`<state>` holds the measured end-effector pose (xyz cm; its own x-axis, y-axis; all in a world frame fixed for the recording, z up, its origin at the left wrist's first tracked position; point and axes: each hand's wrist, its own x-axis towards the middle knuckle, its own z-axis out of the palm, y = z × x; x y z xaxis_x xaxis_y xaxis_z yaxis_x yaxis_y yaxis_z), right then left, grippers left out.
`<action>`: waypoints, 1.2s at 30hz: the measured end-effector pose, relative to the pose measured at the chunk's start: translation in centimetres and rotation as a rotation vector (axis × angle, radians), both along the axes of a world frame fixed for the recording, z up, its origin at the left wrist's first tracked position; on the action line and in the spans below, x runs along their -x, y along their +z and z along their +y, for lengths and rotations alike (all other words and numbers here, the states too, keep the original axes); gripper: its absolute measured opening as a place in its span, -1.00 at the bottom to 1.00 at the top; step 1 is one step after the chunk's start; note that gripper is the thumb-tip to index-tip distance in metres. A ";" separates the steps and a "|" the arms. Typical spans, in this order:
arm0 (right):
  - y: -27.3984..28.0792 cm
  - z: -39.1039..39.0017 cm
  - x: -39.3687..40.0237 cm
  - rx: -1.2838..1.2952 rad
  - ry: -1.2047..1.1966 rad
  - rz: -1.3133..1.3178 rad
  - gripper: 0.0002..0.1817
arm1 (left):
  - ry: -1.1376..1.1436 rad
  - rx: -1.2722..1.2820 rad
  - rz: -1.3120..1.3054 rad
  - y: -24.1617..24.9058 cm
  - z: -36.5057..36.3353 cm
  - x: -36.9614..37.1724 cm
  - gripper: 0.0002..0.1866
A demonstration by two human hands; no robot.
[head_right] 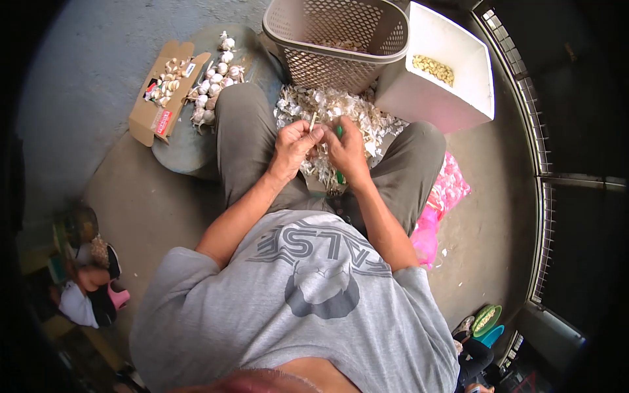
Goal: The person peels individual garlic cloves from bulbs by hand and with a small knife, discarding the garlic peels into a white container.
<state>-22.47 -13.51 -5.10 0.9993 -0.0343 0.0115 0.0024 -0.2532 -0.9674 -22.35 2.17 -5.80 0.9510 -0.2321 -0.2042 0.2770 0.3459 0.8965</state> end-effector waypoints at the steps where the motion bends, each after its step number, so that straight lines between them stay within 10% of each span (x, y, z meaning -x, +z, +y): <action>1: 0.5 0.3 0.1 0.012 -0.002 0.014 -0.82 | 0.005 -0.024 0.000 0.0 0.2 0.0 -0.73; 16: 2.6 0.8 -0.1 -0.376 0.027 0.184 -0.84 | 0.064 0.100 0.062 0.0 -0.2 -0.5 -0.77; 36: 1.8 0.0 0.6 -0.245 0.104 0.155 -0.83 | -0.071 0.162 0.193 -0.5 0.5 -0.1 -0.80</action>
